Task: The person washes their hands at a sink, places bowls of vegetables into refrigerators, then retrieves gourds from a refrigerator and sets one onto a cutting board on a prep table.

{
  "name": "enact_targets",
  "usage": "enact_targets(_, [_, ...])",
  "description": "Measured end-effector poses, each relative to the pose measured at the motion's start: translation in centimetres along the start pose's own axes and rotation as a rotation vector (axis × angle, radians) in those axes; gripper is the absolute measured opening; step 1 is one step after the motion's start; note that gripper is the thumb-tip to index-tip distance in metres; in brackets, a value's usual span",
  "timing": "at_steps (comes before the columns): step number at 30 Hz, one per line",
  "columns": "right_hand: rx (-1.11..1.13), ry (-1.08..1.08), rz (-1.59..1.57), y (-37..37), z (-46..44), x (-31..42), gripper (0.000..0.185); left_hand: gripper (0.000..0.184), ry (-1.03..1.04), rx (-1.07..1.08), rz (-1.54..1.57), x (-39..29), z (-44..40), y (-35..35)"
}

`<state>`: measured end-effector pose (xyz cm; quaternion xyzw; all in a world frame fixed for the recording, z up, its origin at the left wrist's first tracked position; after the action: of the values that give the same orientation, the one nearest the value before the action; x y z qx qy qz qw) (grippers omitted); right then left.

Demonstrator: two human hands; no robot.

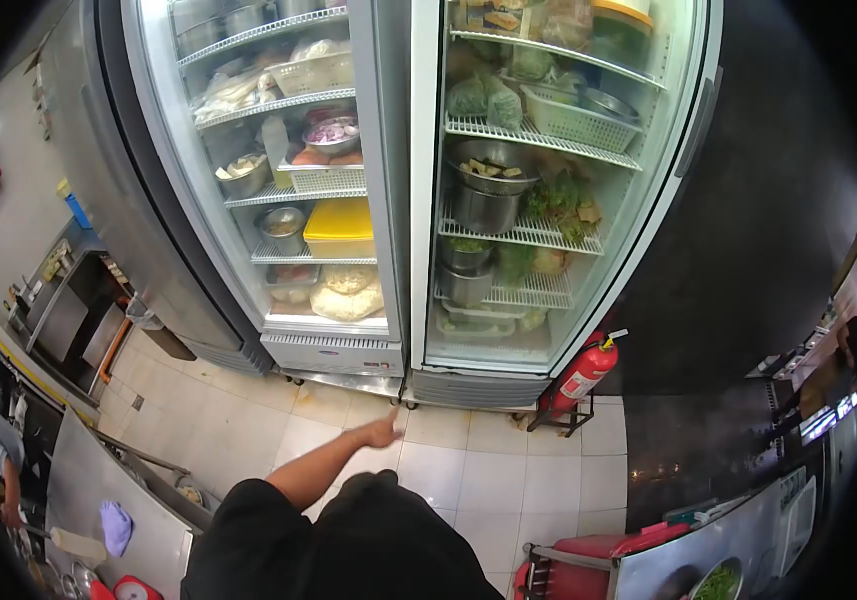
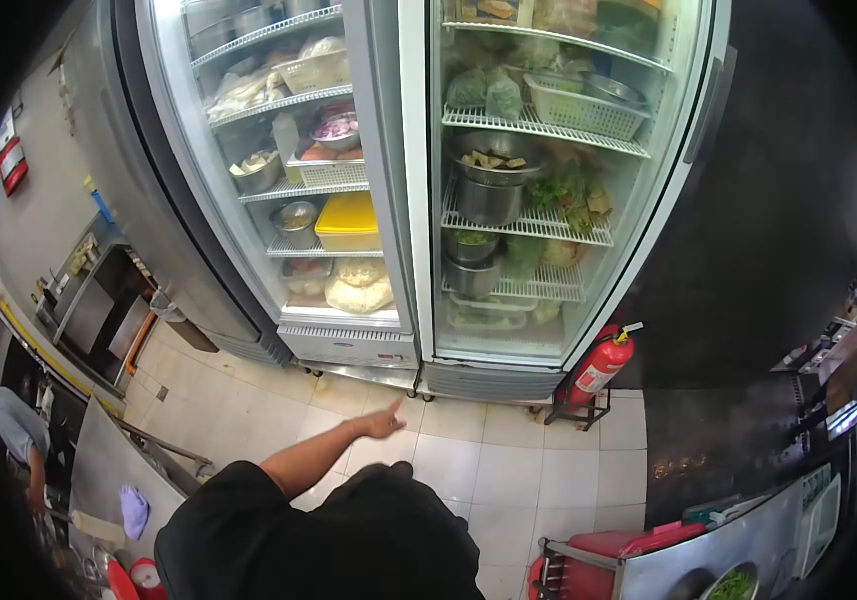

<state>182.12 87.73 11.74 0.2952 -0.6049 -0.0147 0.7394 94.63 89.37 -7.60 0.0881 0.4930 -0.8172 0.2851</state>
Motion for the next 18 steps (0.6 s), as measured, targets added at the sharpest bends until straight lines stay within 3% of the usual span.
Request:
enact_targets(1, [0.022, 0.010, -0.007, 0.6, 1.5, -0.3, 0.043, 0.078, 0.148, -0.306, -0.018, 2.4, -3.1, -2.2])
enact_targets(2, [0.047, 0.027, -0.009, 1.4, 3.1, -0.7, 0.043, 0.063, 0.017, -0.368, -0.003, 1.5, -1.7, -7.3])
enact_targets(3, [0.074, 0.039, -0.022, 2.1, 4.8, -1.0, 0.042, 0.050, -0.024, -0.293, -0.098, 2.4, -3.6, -10.4])
enact_targets(4, [0.105, 0.050, -0.021, 3.1, 6.4, -1.4, 0.042, 0.044, -0.138, -0.429, -0.048, 3.6, -4.0, -13.9])
enact_targets(8, [0.246, 0.119, -0.019, 7.0, 13.9, -3.9, 0.040, 0.023, 0.020, -0.692, -0.439, 0.0, -4.6, -27.9])
enact_targets(12, [0.350, 0.236, 0.059, 10.0, 21.4, -8.5, 0.037, 0.017, 0.331, -0.973, -0.825, -3.4, -7.1, -35.7])
enact_targets(13, [0.359, 0.268, 0.086, 10.7, 23.4, -9.6, 0.035, 0.017, 0.337, -0.980, -0.817, -3.8, -7.2, -37.5])
enact_targets(15, [0.375, 0.342, 0.133, 11.4, 27.4, -12.1, 0.033, 0.022, 0.345, -0.832, -1.272, -5.0, -8.8, -38.2])
enact_targets(16, [0.385, 0.381, 0.158, 11.8, 29.3, -13.5, 0.031, 0.032, 0.246, -0.625, -1.412, -3.9, -11.2, -38.5])
enact_targets(17, [0.390, 0.423, 0.179, 11.9, 31.2, -14.9, 0.030, 0.032, 0.255, -0.635, -1.413, -4.2, -12.1, -39.1])
enact_targets(18, [0.391, 0.460, 0.203, 12.0, 33.0, -16.3, 0.028, 0.036, 0.188, -0.505, -1.462, -3.9, -13.4, -39.3])
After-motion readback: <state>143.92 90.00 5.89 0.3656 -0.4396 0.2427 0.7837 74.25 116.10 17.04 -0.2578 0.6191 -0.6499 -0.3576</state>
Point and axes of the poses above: each hand's wrist, its own z-axis away from the middle knuckle, its own y-axis out of the palm, x = y × z, the point moved 9 cm from there along -z, towards the middle knuckle, and after that the axes turned 11 degrees about -z, right-handed, at the moved point
